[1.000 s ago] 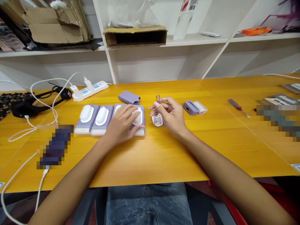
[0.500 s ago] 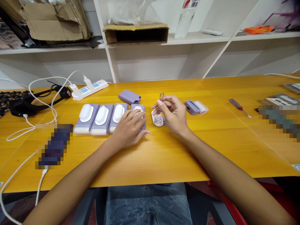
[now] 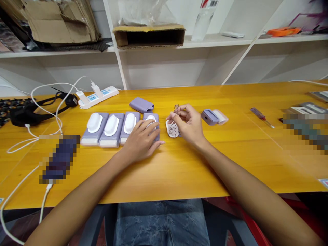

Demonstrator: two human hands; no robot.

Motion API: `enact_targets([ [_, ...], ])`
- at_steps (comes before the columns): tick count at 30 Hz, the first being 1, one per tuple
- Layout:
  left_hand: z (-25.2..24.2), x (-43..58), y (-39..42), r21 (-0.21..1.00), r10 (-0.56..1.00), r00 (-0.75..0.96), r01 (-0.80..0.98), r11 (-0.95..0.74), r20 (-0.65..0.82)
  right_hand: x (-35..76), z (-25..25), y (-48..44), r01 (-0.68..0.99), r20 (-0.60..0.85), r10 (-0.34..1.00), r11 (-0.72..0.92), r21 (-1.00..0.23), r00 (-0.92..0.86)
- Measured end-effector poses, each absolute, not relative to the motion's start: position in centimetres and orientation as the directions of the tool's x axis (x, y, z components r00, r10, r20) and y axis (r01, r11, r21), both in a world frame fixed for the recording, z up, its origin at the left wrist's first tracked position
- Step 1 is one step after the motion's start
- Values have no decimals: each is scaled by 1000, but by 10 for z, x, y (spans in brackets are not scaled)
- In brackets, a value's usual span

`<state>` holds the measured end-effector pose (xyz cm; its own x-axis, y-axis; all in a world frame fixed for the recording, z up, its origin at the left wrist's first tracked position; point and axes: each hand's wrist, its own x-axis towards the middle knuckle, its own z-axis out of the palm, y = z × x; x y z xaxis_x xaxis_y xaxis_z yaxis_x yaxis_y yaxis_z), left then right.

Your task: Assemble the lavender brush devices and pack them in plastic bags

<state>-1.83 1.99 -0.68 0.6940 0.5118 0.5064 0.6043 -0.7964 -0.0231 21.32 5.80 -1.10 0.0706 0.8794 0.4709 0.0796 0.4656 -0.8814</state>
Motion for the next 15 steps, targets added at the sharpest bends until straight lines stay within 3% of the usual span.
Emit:
enact_targets([
  [15,-9,-19,20,-28,498,691,598,-801,523,218,-10,61,161,501,859,483,-861,107],
])
